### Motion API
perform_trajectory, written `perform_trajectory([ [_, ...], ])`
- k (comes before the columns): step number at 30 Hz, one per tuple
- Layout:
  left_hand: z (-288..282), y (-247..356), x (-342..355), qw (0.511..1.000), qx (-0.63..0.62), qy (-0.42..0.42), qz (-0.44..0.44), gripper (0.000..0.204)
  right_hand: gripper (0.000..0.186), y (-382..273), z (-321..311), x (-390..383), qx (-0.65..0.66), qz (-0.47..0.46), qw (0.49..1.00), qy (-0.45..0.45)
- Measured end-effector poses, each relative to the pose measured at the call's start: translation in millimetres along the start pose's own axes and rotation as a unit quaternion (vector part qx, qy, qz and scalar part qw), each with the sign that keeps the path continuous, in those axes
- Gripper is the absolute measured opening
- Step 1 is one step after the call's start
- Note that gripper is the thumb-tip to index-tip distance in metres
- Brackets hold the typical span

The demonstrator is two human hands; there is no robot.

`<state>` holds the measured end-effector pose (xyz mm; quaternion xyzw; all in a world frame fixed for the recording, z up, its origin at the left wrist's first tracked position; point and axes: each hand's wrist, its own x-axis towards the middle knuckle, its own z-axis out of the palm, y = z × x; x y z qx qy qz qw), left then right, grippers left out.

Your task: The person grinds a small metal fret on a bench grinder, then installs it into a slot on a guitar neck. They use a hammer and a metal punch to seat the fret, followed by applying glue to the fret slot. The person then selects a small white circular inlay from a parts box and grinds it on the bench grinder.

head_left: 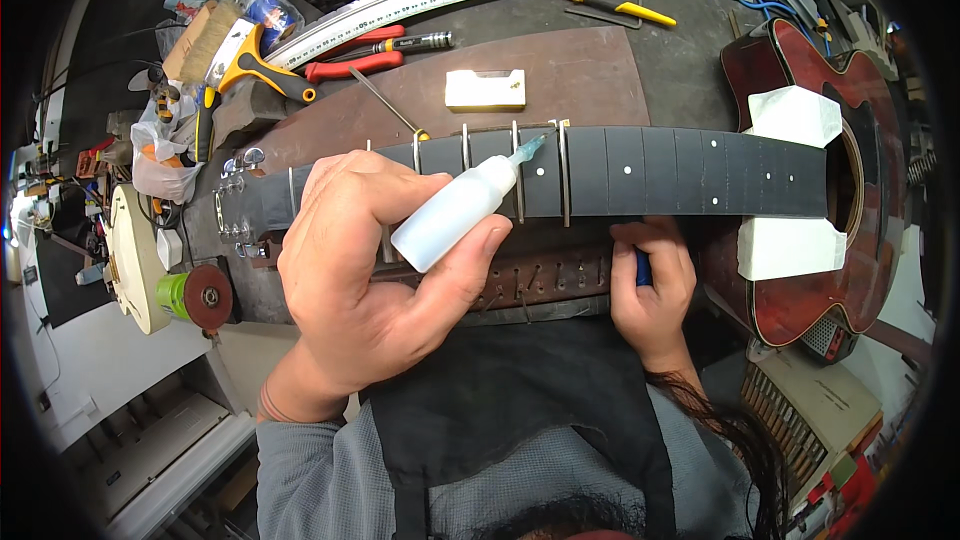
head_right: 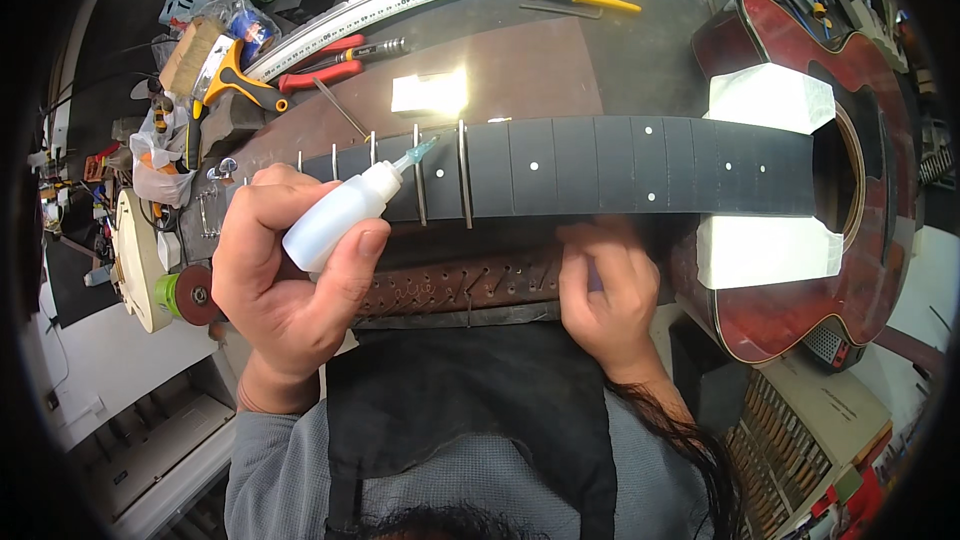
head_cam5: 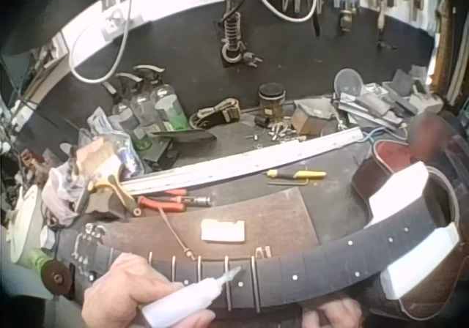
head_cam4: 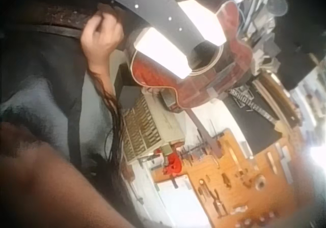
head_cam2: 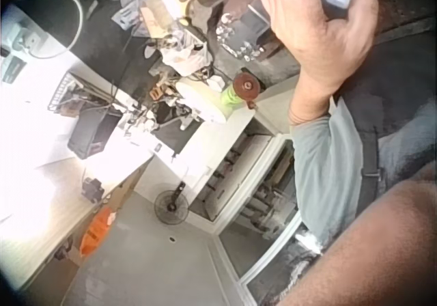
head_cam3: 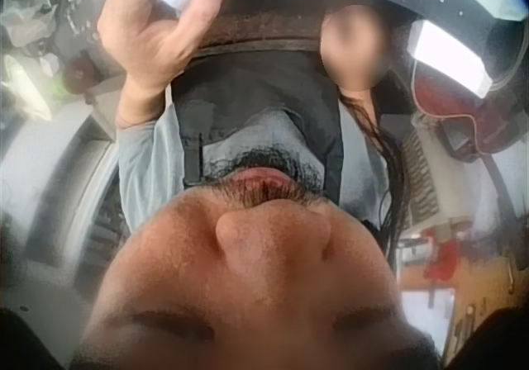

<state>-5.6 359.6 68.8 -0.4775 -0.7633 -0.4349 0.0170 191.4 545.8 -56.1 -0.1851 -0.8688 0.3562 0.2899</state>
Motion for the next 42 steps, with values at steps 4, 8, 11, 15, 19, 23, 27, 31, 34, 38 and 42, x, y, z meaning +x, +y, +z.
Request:
perform_trajectory([
  [4, 0, 0, -2, 1.000, 0.001, -0.001, 0.007, 0.030, 0.022, 3, 1, 1, -0.005, -0.021, 1.000, 0.006],
  [8, 0, -1, -5, 1.000, -0.006, 0.001, 0.022, 0.029, 0.022, 2, 1, 1, -0.002, -0.016, 1.000, 0.010],
  [11, -2, -1, -8, 1.000, -0.018, -0.003, 0.018, 0.030, 0.022, 1, 1, 1, -0.006, -0.018, 1.000, 0.009],
  [15, -2, 0, -9, 0.999, -0.026, -0.014, 0.031, 0.031, 0.022, 2, 1, 0, -0.005, -0.016, 1.000, 0.013],
  [19, -4, 0, -14, 0.999, -0.024, -0.018, 0.045, 0.033, 0.022, 2, 2, 1, 0.003, -0.012, 1.000, 0.015],
  [23, -7, 1, -16, 0.998, -0.021, -0.021, 0.057, 0.034, 0.021, 0, 2, 2, 0.005, -0.013, 1.000, 0.016],
  [27, -9, 4, -16, 0.998, -0.019, -0.030, 0.059, 0.034, 0.021, 0, 2, 2, -0.003, -0.015, 1.000, 0.020],
  [31, -11, 7, -17, 0.997, -0.014, -0.039, 0.059, 0.035, 0.021, 1, 3, 1, -0.008, -0.019, 1.000, 0.018],
  [34, -12, 7, -20, 0.997, -0.012, -0.041, 0.056, 0.036, 0.021, 1, 3, 0, -0.007, -0.017, 1.000, 0.018],
  [38, -13, 8, -22, 0.997, -0.010, -0.048, 0.055, 0.037, 0.021, 0, 3, 1, -0.003, -0.016, 1.000, 0.015],
  [42, -14, 9, -23, 0.997, -0.008, -0.051, 0.052, 0.036, 0.022, 0, 2, 0, -0.004, -0.011, 1.000, 0.013],
])
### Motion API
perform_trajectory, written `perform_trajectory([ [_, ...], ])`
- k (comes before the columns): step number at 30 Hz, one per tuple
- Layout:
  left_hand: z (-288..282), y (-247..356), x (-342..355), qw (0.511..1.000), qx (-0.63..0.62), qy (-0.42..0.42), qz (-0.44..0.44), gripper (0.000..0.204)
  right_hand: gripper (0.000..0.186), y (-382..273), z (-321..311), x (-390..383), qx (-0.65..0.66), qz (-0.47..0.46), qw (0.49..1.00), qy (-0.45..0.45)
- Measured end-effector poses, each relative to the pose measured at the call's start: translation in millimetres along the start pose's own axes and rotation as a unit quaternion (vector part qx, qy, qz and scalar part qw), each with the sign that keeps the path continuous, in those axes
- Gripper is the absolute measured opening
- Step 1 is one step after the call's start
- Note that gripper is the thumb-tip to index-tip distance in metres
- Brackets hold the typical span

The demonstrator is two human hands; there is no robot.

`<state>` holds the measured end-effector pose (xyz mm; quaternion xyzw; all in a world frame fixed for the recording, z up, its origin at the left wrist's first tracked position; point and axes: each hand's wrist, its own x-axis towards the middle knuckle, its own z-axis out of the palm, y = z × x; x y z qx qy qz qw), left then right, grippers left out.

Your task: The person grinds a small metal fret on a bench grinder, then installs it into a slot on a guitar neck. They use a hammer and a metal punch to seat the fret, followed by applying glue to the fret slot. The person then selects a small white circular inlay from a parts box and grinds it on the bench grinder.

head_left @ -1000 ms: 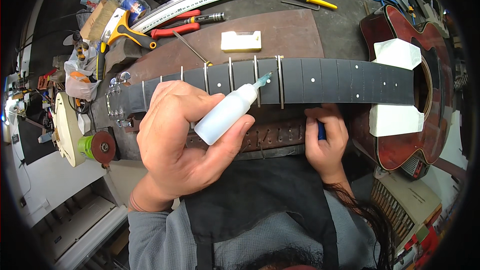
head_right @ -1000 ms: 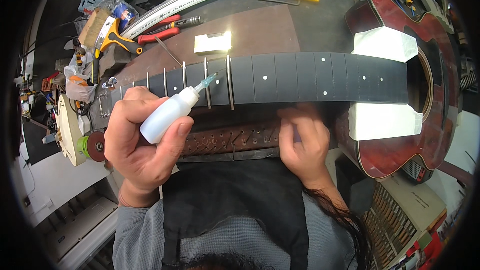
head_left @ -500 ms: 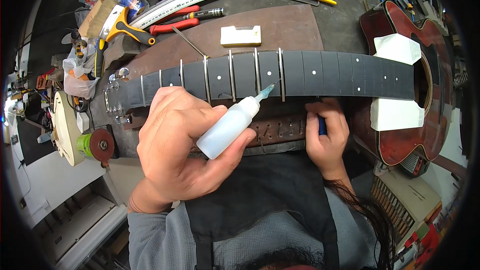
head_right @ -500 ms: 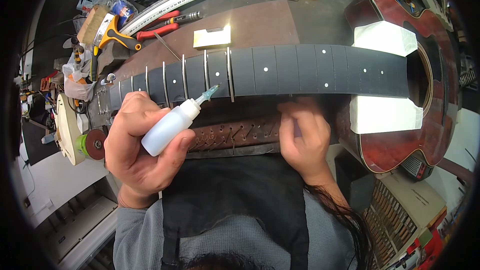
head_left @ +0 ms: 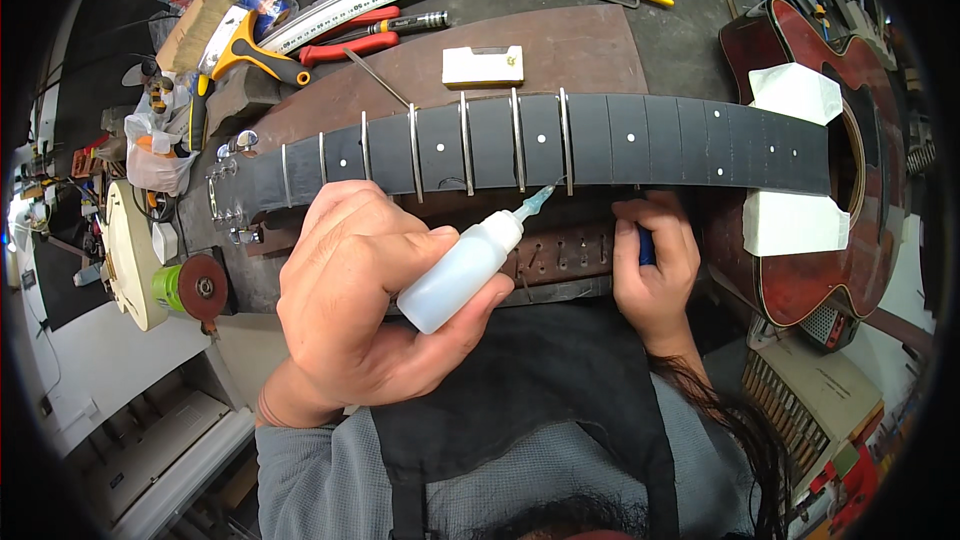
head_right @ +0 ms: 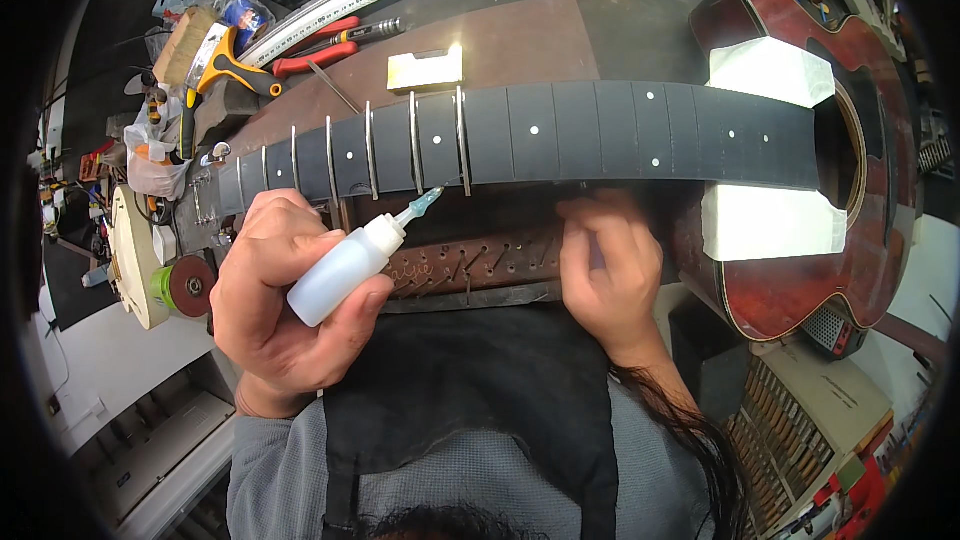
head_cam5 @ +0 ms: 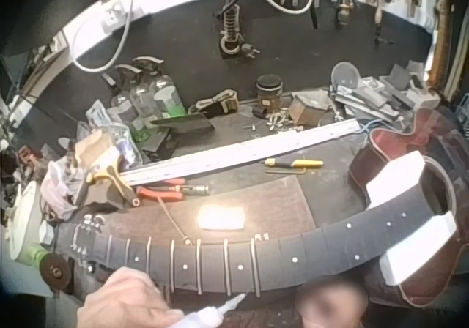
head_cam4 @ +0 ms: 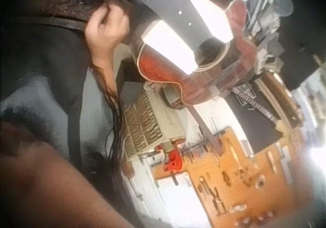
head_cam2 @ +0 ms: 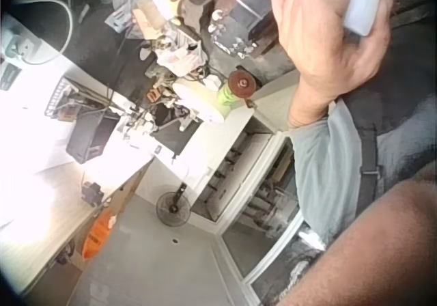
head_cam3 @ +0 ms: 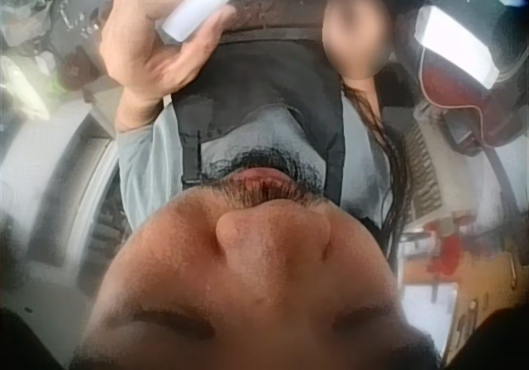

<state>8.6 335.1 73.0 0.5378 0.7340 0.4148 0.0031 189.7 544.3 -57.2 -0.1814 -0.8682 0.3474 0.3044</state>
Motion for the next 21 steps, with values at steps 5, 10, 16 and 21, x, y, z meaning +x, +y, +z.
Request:
perform_trajectory([
  [5, -3, 1, 1, 1.000, 0.001, -0.011, 0.002, 0.035, 0.022, 0, 0, 0, -0.001, 0.001, 1.000, 0.000],
  [10, -2, 0, -1, 0.999, -0.033, 0.012, -0.004, 0.037, 0.022, 1, 0, 0, -0.001, -0.001, 1.000, 0.000],
  [16, 6, -7, 14, 0.998, -0.001, 0.055, 0.006, 0.036, 0.023, 2, 0, -1, 0.004, -0.005, 1.000, 0.011],
  [21, 12, -12, 23, 0.998, 0.026, 0.052, 0.027, 0.037, 0.023, 5, 1, -2, 0.001, -0.009, 1.000, 0.009],
])
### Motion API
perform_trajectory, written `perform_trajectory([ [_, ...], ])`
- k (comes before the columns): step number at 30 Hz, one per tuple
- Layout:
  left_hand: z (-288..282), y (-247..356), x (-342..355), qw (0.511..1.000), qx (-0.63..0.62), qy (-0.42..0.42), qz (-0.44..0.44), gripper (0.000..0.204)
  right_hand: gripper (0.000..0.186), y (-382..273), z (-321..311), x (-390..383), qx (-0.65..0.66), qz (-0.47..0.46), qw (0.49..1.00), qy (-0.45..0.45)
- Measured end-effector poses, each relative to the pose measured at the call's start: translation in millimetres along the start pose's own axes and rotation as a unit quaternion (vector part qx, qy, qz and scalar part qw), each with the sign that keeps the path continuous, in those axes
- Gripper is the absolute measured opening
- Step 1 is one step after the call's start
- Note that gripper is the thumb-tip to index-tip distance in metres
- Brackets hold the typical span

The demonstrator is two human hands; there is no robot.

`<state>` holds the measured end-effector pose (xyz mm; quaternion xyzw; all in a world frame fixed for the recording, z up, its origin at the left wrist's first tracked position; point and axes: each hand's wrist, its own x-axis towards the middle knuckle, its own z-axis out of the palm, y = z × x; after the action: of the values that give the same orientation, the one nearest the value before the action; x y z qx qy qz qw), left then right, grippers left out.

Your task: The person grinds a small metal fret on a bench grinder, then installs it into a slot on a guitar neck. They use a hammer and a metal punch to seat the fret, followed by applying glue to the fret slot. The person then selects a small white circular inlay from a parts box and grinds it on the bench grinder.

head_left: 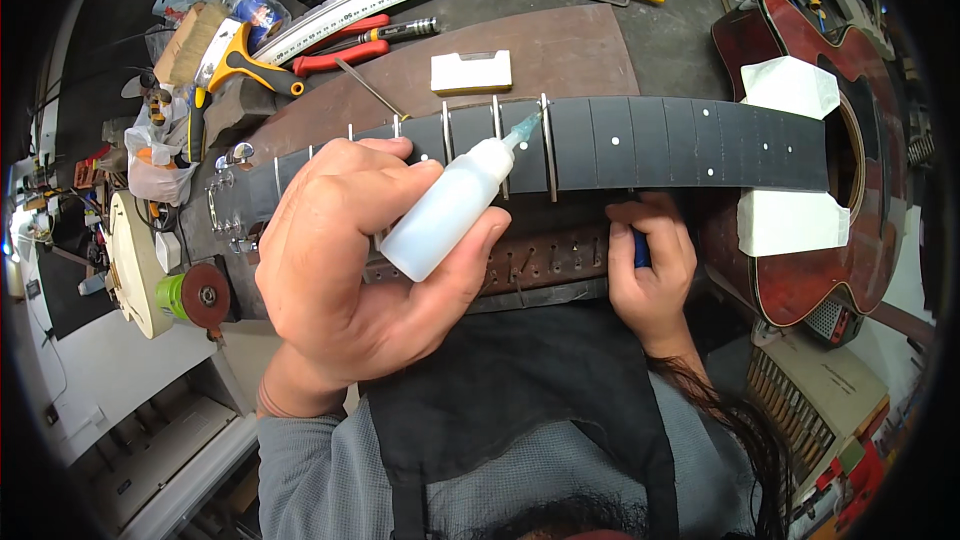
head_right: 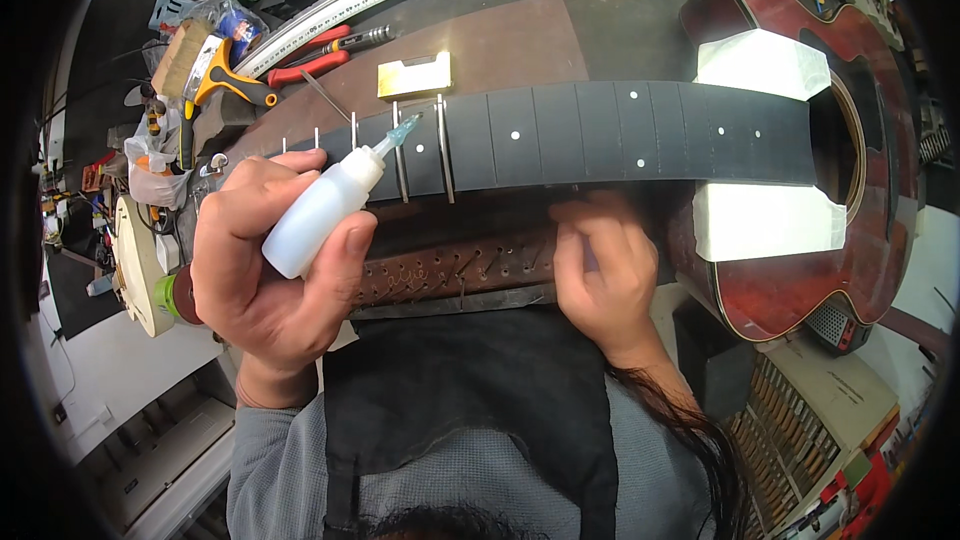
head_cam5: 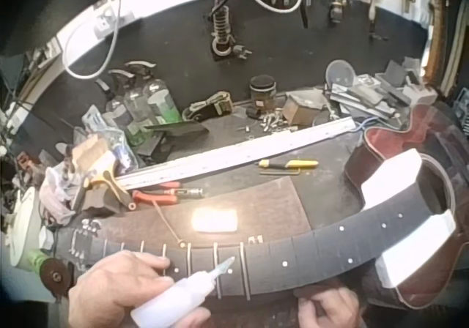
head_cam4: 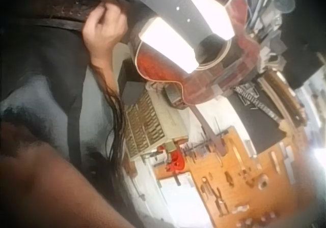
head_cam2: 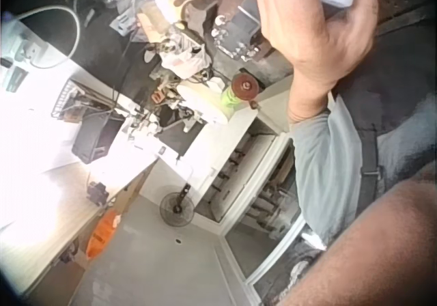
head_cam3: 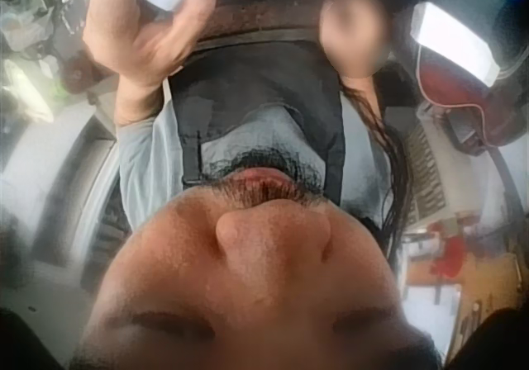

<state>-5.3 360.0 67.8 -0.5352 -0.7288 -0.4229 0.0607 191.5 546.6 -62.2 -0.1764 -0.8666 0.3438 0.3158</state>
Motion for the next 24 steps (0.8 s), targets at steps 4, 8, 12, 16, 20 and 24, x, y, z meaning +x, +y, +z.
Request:
perform_trajectory([
  [4, 0.3, 0.1, 0.4, 1.000, 0.015, -0.003, -0.005, 0.035, 0.016, -5.3, -3.4, -1.1, 0.012, 0.033, 0.999, -0.030],
  [8, 1.3, 0.9, 2.4, 1.000, 0.020, -0.007, -0.003, 0.035, 0.024, 0.0, -1.0, 0.7, 0.006, 0.000, 1.000, -0.003],
  [12, 2.4, 1.4, 4.2, 0.999, 0.030, -0.010, 0.000, 0.035, 0.025, -0.5, -1.5, 0.5, 0.019, 0.011, 1.000, -0.008],
  [16, 3.3, 1.7, 4.7, 0.999, 0.040, -0.012, 0.002, 0.034, 0.025, 0.7, -1.0, 0.8, 0.019, 0.006, 1.000, -0.002],
  [20, 1.8, 3.7, 3.4, 0.999, 0.041, -0.017, -0.003, 0.033, 0.025, 0.1, -2.0, 0.6, 0.019, 0.007, 1.000, -0.009],
  [24, 1.8, 7.5, 0.6, 0.999, 0.027, -0.020, -0.013, 0.033, 0.025, 1.6, -1.1, -0.5, 0.020, 0.004, 1.000, -0.005],
])
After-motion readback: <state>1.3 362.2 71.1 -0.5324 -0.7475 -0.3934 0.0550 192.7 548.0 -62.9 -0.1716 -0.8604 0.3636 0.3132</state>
